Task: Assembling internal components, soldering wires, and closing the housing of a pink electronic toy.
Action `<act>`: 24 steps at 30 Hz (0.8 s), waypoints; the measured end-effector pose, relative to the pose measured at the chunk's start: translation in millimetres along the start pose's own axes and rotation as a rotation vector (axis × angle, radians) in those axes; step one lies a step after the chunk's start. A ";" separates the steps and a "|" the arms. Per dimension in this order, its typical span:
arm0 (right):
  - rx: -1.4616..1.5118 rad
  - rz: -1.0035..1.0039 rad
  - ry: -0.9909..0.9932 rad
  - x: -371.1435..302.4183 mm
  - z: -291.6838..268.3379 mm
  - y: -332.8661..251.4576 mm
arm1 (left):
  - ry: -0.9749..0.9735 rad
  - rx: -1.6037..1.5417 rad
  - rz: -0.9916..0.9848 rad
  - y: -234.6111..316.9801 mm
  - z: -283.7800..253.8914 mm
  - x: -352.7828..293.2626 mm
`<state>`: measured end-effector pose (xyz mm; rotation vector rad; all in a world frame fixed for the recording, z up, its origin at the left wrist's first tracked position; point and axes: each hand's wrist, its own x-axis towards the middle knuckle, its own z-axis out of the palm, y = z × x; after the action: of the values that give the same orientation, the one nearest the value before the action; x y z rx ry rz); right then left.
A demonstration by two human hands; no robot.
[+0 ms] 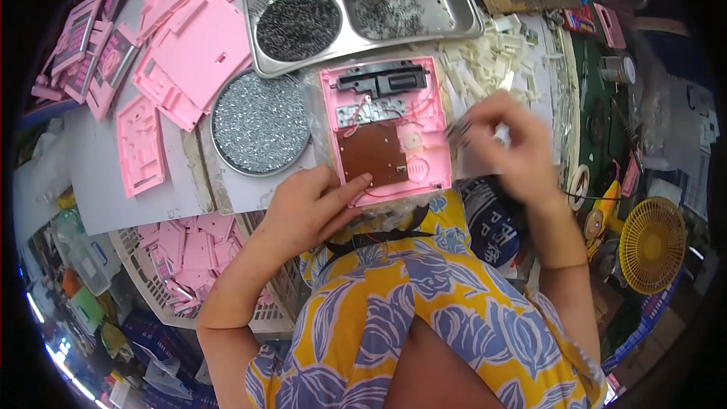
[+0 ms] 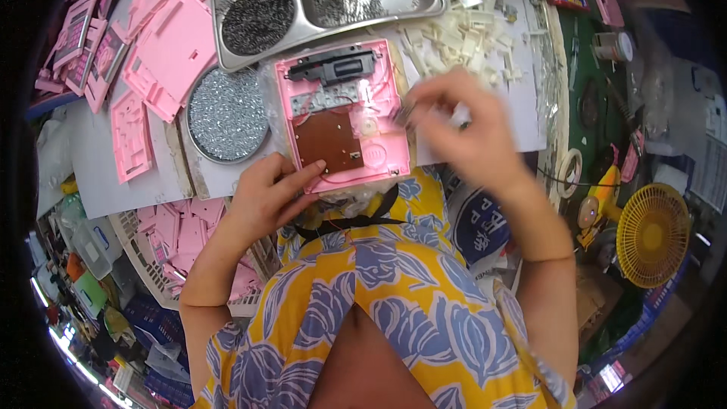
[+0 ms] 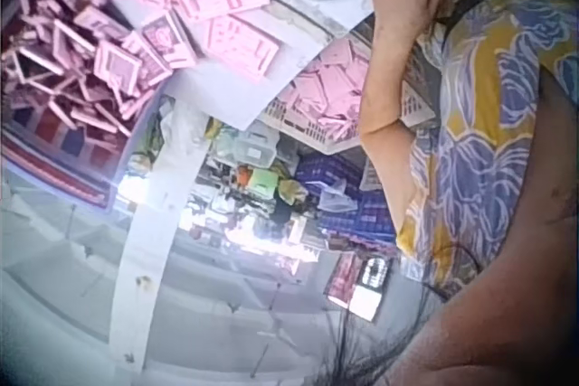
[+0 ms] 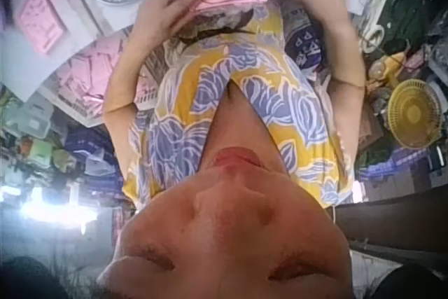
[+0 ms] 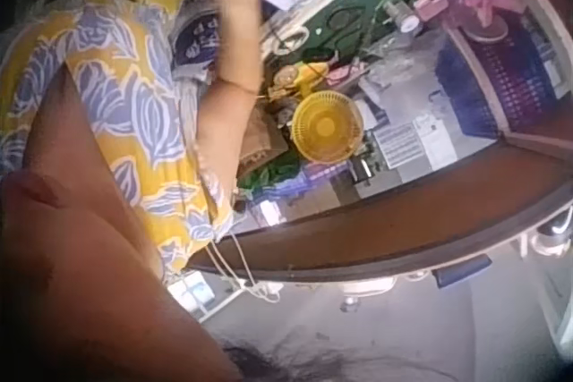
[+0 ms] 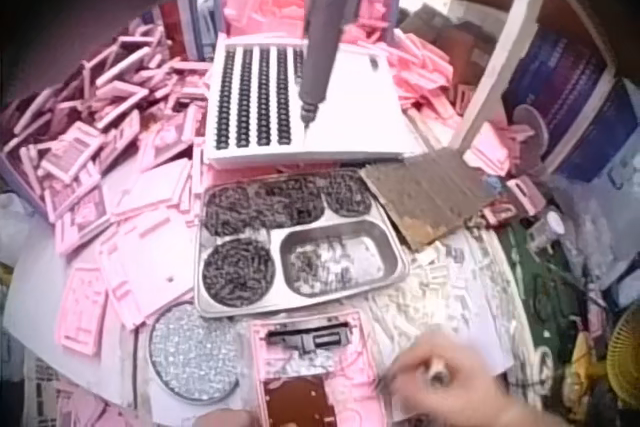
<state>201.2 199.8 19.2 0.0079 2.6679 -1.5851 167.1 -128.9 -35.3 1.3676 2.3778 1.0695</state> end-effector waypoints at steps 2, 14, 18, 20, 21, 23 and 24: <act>-0.083 -0.148 -0.045 -22.5 30.7 -0.8 | -0.015 0.004 -0.027 1.5 -1.2 -1.8; -0.489 -0.426 0.042 -26.9 60.2 7.0 | -0.015 0.003 -0.028 -0.1 0.8 0.2; -0.655 -0.440 -0.053 -21.4 59.0 -12.6 | -0.012 0.010 0.000 -1.3 0.1 1.9; -0.724 -0.430 -0.125 -17.2 57.4 -22.0 | -0.016 0.016 0.016 -1.9 -1.3 4.2; -0.732 -0.422 -0.159 -15.4 56.2 -24.6 | -0.019 0.017 0.020 -1.6 -2.2 4.8; -0.770 -0.416 -0.223 -10.8 55.2 -30.7 | -0.024 0.017 0.019 -1.0 -3.2 5.7; -0.802 -0.417 -0.254 -7.9 55.5 -34.4 | -0.028 0.015 0.015 -0.9 -3.3 5.7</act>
<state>209.9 134.7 23.2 -0.7454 2.9832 -0.3958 161.7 -126.2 -32.5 1.3980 2.3647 1.0314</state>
